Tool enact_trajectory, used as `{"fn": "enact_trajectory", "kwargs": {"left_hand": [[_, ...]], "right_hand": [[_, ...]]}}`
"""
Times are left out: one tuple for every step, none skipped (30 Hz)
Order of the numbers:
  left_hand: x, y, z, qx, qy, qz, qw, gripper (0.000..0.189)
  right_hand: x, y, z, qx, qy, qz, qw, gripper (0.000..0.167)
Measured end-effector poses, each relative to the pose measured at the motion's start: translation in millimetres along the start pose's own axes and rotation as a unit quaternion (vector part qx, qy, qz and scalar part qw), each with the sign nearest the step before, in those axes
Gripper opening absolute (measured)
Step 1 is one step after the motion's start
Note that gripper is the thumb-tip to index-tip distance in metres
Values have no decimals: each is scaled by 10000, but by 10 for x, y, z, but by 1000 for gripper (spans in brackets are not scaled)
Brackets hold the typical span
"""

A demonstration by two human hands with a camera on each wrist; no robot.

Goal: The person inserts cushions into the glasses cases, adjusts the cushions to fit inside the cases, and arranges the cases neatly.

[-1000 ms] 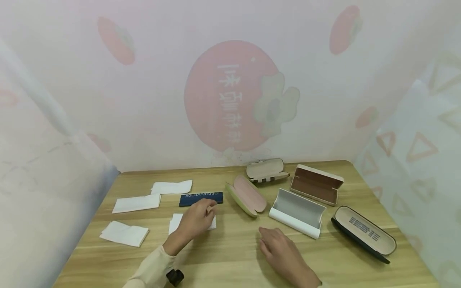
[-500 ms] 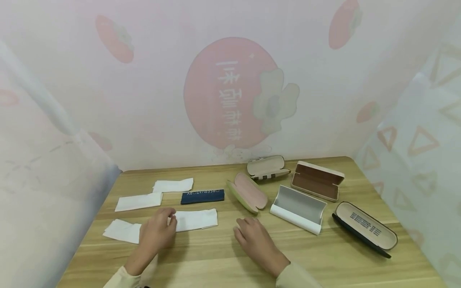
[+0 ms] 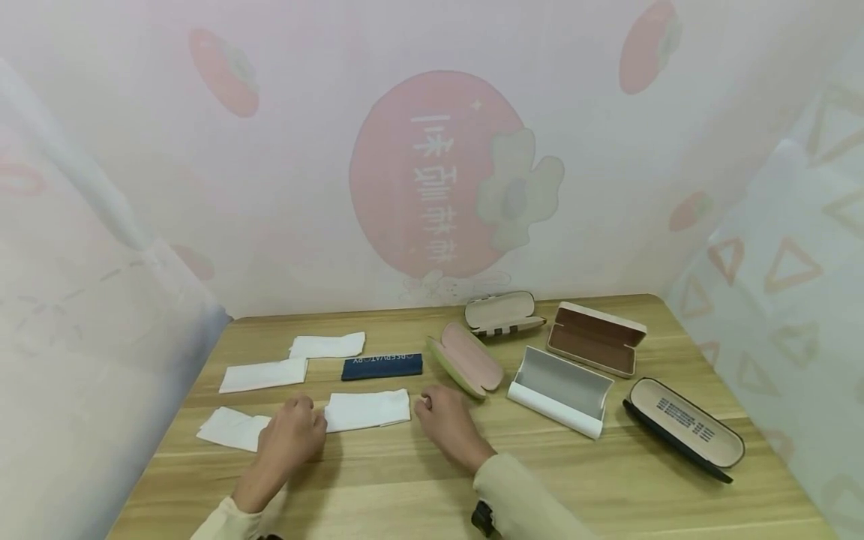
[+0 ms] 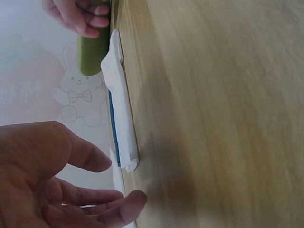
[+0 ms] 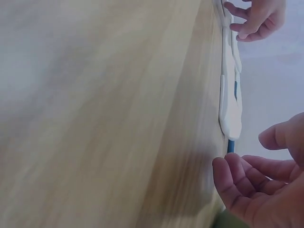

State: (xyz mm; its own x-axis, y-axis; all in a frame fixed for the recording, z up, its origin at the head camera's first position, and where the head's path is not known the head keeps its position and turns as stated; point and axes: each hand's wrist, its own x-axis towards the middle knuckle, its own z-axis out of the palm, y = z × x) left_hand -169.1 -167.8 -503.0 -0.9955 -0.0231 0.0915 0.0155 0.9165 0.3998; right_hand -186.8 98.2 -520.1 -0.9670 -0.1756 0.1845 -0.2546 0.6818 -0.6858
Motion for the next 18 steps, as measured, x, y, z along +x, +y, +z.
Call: {"fn": "enact_trajectory", "kwargs": {"left_hand": [[1, -4, 2, -33, -84, -35, 10000, 17], [2, -11, 1, -56, -155, -83, 9998, 18], [5, -22, -1, -56, -219, -137, 9997, 19], [12, -32, 5, -55, -268, -186, 9995, 19], [18, -42, 9, -57, -302, -227, 9993, 20], [25, -54, 15, -62, -322, -255, 9991, 21], [33, -65, 21, -69, -332, -288, 9990, 21], [42, -76, 29, -60, -331, -311, 9989, 22], [50, -83, 38, -67, -331, -326, 9989, 24], [57, -85, 48, -78, -327, -336, 9989, 25], [64, -85, 61, -91, -318, -341, 9989, 26], [71, -82, 74, -101, -314, -340, 9989, 27], [75, -74, 85, -102, -312, -342, 9989, 28], [77, -65, 96, -98, -304, -348, 9989, 28], [80, -54, 107, -108, -297, -347, 9989, 29], [83, -41, 116, -129, -283, -349, 9989, 29], [86, -28, 124, -158, -268, -349, 9989, 30], [88, -11, 130, -183, -250, -345, 9989, 31]], "right_hand": [[25, -9, 27, 43, -3, 80, 10000, 13], [48, -19, 58, 56, -9, 149, 9999, 13], [72, -31, 91, 64, -42, 213, 9997, 13], [95, -34, 125, 92, -64, 279, 9995, 15], [117, -44, 158, 140, -98, 347, 9993, 17], [135, -54, 188, 196, -117, 407, 9989, 19], [152, -66, 217, 230, -107, 459, 9986, 19], [168, -76, 245, 258, -126, 524, 9982, 21], [181, -88, 268, 283, -151, 601, 9977, 22], [192, -99, 287, 290, -140, 644, 9974, 22], [201, -109, 302, 262, -117, 683, 9973, 21], [209, -117, 317, 201, -98, 733, 9971, 20], [215, -127, 326, 153, -105, 797, 9966, 21], [221, -135, 334, 118, -121, 860, 9962, 22], [223, -146, 339, 83, -92, 877, 9961, 23], [226, -153, 344, 9, -40, 851, 9964, 25], [229, -161, 350, -69, 4, 825, 9966, 26], [230, -171, 355, -180, 44, 779, 9968, 28]]}}
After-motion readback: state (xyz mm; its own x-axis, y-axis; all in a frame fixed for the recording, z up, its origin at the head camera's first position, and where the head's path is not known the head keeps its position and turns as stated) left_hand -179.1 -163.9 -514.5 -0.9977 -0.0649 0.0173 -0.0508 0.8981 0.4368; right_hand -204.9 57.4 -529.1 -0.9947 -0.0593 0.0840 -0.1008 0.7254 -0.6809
